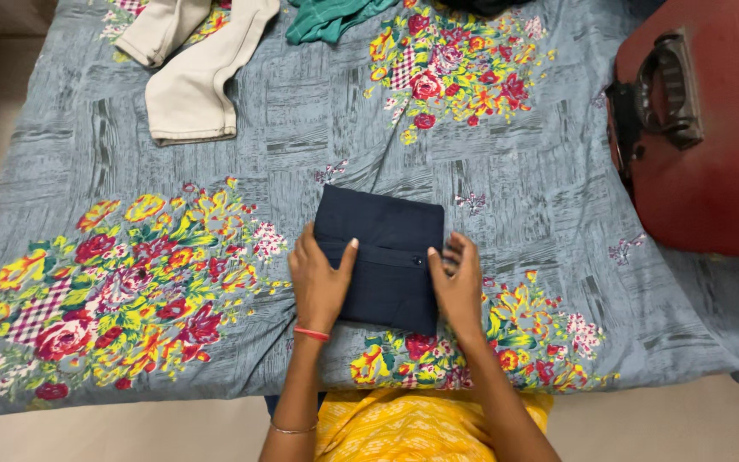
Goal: The person folds shirts on a bed and places them into a suitcase.
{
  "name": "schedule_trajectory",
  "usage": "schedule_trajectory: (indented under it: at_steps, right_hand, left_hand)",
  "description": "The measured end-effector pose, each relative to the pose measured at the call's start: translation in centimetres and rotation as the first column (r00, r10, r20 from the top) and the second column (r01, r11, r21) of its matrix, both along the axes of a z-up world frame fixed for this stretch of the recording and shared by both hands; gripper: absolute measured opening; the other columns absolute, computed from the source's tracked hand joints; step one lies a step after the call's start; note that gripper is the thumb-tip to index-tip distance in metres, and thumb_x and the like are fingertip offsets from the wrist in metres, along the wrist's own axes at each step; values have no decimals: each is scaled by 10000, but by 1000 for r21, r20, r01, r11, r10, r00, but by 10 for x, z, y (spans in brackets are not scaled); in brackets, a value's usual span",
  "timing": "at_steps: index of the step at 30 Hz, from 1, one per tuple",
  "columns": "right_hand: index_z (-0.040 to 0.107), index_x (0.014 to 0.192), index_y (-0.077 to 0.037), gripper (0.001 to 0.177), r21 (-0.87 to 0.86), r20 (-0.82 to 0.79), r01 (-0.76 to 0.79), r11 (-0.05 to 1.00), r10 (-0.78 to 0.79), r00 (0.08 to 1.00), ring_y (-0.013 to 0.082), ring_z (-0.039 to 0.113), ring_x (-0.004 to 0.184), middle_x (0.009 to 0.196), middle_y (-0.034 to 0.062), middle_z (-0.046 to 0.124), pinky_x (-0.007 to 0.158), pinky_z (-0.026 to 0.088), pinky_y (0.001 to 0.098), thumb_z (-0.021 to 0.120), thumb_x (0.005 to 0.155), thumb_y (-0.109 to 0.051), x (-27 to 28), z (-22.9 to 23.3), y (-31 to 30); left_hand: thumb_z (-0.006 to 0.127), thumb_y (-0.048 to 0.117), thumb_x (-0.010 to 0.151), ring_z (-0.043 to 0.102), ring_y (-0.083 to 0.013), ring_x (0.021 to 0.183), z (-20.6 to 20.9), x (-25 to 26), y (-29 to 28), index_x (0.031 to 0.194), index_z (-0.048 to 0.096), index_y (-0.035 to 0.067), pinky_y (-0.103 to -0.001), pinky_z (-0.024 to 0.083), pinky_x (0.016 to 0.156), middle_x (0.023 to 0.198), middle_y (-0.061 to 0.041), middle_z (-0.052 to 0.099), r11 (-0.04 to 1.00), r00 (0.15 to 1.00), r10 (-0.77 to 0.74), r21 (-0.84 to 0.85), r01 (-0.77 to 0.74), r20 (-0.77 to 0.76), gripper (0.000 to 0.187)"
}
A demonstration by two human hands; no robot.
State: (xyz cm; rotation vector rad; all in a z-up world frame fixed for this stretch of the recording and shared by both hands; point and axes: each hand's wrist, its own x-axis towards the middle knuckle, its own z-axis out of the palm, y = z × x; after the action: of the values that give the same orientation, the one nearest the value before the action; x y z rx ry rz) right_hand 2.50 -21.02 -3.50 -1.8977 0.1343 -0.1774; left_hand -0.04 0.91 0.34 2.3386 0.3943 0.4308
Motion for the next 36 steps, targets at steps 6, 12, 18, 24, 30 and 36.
schedule_trajectory:
  at_steps: [6,12,18,24,30,36]
  right_hand:
    - [473,1403,43,684,366,-253,-114,923,217,943,183,659,1092,1238,148,649,923,547,331,804,852,-191,5,-10,-23]
    - [629,1273,94,534,485,-219,-273,831,418,882,158,706,996,1085,93,754,928,555,309,825,830,-131,2,10,-33]
    - [493,1348,-84,509,576,-296,-158,802,385,874,163,684,936,1032,106,715,802,560,332,726,900,-145,-1,28,-23]
    - [383,1445,-144,654,595,-304,-119,795,360,882,176,669,1019,1161,125,662,837,586,331,725,892,-208,-1,48,-34]
    - [332,1532,-105,814,508,-242,-104,855,257,936,187,658,1094,1245,145,649,902,569,326,761,850,-220,12,69,-93]
    - [380,1544,-85,792,314,-133,-46,948,92,987,178,644,1117,1281,142,641,920,548,311,758,863,-228,30,119,-186]
  left_hand:
    - [739,561,899,608,-466,1156,-10,15,25,1302,550,-125,-481,483,977,1246,-344,603,995,979,53,-70,-68,-195,818]
    - [720,353,978,685,-230,836,-6,14,30,1110,755,-159,-365,546,741,976,-206,766,675,954,-219,-738,-2,-203,530]
    - [733,160,904,707,-117,1013,7,8,16,1266,600,-13,-266,570,883,1171,-99,734,572,957,-288,-794,204,38,423]
    - [712,140,893,715,-171,970,25,8,-12,1285,586,-6,-335,595,858,1147,-113,725,396,975,-223,-914,86,-5,437]
    - [682,157,905,688,-150,1049,64,12,-75,1339,546,51,-316,579,903,1210,-66,685,306,962,-239,-930,203,131,467]
    - [666,174,960,681,-178,1045,98,43,-157,1341,532,-2,-335,572,918,1211,-104,674,217,906,-332,-913,345,263,440]
